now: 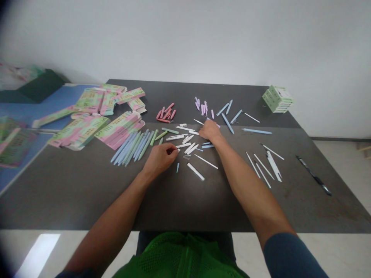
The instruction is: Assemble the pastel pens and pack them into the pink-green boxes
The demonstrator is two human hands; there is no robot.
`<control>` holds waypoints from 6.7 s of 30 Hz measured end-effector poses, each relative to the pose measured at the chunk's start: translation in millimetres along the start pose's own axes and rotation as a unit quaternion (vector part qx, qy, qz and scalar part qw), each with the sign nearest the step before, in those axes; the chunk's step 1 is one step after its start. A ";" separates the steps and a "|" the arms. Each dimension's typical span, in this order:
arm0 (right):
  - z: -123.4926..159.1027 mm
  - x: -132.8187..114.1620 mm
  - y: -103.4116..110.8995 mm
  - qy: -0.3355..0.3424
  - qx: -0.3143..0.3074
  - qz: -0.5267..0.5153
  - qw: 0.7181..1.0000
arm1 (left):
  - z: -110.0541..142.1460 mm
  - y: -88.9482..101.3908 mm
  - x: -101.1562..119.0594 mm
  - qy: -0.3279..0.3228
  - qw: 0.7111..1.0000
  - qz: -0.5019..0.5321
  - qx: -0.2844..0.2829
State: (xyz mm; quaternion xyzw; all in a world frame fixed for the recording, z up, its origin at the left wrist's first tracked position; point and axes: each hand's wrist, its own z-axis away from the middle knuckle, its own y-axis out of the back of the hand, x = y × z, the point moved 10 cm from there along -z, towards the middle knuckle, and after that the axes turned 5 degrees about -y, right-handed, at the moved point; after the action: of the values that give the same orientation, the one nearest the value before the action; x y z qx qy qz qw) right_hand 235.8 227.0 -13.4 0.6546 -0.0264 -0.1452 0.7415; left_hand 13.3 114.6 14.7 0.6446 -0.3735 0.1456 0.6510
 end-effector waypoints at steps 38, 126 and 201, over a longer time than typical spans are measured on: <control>169.7 -37.3 28.9 0.184 0.087 -0.340 0.918 | 5.9 -29.0 -18.8 0.159 0.750 0.640 0.057; 167.4 -31.9 28.0 0.221 0.143 -0.288 0.921 | -5.1 -18.7 -16.9 0.115 0.736 0.660 0.100; 170.9 -29.4 -19.1 0.204 -0.092 -0.130 0.966 | 1.7 -34.7 -24.5 0.135 0.763 0.623 0.104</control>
State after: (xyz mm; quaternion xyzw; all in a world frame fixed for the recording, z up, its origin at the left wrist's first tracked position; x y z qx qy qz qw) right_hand 165.1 67.8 -3.4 0.5975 0.2239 -0.1053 0.7627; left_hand 19.5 115.7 -27.3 0.3076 -0.5833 0.6430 0.3896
